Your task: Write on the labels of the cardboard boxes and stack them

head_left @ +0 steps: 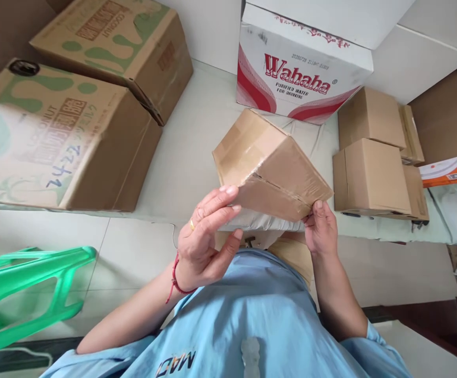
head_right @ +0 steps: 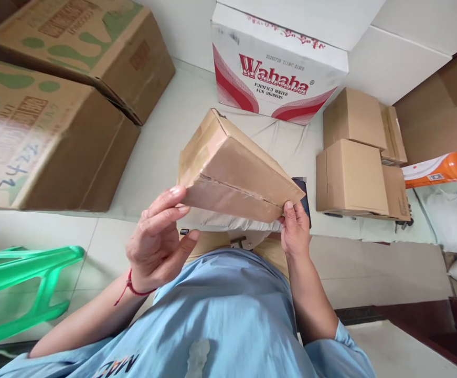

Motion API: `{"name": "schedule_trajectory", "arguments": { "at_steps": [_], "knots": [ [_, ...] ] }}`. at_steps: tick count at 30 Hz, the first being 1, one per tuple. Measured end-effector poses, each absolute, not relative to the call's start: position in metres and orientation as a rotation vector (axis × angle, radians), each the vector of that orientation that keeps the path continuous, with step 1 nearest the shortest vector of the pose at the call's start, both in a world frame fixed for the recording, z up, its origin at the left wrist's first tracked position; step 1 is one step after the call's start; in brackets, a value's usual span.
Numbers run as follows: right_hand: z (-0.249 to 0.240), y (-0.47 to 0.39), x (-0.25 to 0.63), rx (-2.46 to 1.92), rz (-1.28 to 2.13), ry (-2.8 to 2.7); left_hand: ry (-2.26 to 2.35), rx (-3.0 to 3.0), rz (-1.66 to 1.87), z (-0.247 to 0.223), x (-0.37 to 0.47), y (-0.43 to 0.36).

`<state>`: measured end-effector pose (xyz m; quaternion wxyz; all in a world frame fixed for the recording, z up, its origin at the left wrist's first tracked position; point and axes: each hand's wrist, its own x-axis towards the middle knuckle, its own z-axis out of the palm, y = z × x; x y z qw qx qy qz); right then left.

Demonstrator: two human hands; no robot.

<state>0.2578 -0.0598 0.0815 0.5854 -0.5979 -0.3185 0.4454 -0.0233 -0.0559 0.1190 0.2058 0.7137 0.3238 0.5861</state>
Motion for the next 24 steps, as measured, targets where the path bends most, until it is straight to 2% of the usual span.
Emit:
{"name": "schedule_trajectory", "arguments": {
  "at_steps": [12, 17, 24],
  "knots": [
    [0.082, -0.066, 0.242, -1.252, 1.036, -1.244, 1.261, 1.181, 1.58, 0.099, -0.036, -0.036],
    [0.077, -0.072, 0.238, -1.266, 1.007, -1.263, 1.391, 1.148, 1.613, 0.093, -0.028, -0.047],
    [0.095, -0.086, 0.216, -1.171, 0.84, -1.64, 1.537, 1.185, 1.7, 0.084, -0.039, -0.046]
  ]
}}
